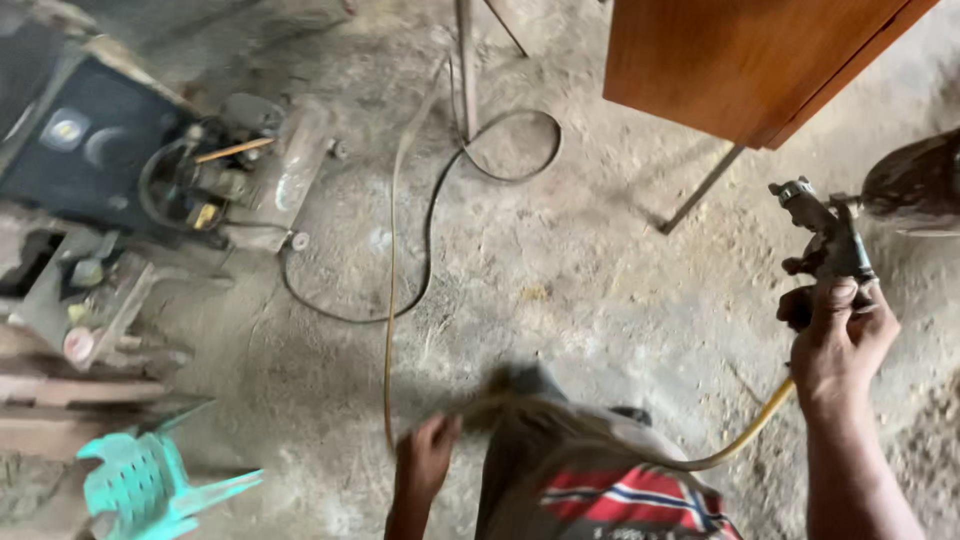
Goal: The person uses a spray gun connected to a hose to apply a clear finish to a wooden cabinet. They move around the cabinet, spraying the exterior sides, legs, and interior surfaces including shelves and door frames.
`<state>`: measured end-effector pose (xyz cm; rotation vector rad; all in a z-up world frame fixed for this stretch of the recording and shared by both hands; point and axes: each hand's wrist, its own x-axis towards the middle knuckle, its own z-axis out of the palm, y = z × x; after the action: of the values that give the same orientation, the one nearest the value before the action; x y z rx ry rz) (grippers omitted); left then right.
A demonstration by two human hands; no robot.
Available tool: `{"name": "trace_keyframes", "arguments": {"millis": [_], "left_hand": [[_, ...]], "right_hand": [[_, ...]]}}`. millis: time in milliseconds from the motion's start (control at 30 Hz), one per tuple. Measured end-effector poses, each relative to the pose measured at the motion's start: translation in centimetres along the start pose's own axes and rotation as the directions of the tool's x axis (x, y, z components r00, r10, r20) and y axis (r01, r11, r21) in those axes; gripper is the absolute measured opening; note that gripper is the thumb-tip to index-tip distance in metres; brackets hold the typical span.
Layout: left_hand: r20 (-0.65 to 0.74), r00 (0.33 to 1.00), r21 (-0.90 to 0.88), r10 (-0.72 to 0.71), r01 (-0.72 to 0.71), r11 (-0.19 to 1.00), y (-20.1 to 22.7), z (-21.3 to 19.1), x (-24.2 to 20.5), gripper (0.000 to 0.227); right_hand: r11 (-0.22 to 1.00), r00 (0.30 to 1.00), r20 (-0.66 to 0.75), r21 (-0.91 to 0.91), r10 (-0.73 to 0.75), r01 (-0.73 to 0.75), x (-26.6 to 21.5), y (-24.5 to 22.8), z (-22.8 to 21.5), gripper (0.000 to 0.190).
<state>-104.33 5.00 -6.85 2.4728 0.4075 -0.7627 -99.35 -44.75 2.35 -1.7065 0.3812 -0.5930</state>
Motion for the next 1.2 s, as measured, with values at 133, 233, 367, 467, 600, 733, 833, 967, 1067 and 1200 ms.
{"name": "trace_keyframes", "arguments": {"millis": [133,233,367,467,600,733,833,967,1067,1200], "left_hand": [[0.141,0.957,0.091,-0.252,0.241,0.966,-4.4,6.8,-6.2,0.044],[0.087,0.963,0.032,-0.255,0.253,0.967,-5.2,10.3,-8.4,0.042],[-0.084,0.985,-0.098,-0.147,0.139,0.985,-4.6,9.6,-11.3,0.040],[-0.245,0.969,-0.212,-0.027,-0.026,0.977,-2.2,8.6,-13.5,0.038],[-0.486,0.836,-0.216,0.255,-0.398,0.891,2.9,8.2,-15.3,0.033],[-0.489,0.802,-0.380,0.342,-0.549,0.744,9.4,9.3,-15.5,0.029],[-0.471,0.756,-0.326,0.454,-0.628,0.706,15.5,12.2,-15.3,0.028],[-0.369,0.697,-0.314,0.615,-0.717,0.623,24.8,17.8,-15.3,0.027],[-0.360,0.589,-0.276,0.724,-0.808,0.520,31.3,20.1,-15.6,0.025],[-0.338,0.609,-0.247,0.717,-0.793,0.557,36.2,20.5,-17.5,0.027]], "right_hand": [[0.999,0.997,-0.058,0.028,0.047,-0.045,-1.3,0.2,-1.7,0.063],[0.997,0.998,-0.028,0.056,0.049,-0.047,-4.2,0.2,-3.0,0.062],[0.995,0.995,0.020,0.000,0.102,-0.102,-7.9,-0.9,-6.2,0.060],[0.988,0.988,0.007,0.001,0.155,-0.155,-8.9,-1.8,-9.8,0.059],[0.997,0.995,-0.089,0.057,0.055,-0.050,-8.3,-1.8,-14.7,0.057],[0.991,0.998,-0.052,0.122,-0.040,0.046,-6.4,-0.9,-19.8,0.057],[0.994,0.993,-0.080,0.060,-0.090,0.095,-3.9,0.4,-24.4,0.056],[0.995,0.993,-0.078,-0.052,-0.094,0.090,0.8,2.0,-31.4,0.057],[0.959,0.982,0.020,-0.212,-0.186,0.186,5.3,2.2,-35.2,0.060],[0.966,0.999,-0.008,-0.255,-0.051,0.048,8.1,2.9,-38.0,0.063]]}}
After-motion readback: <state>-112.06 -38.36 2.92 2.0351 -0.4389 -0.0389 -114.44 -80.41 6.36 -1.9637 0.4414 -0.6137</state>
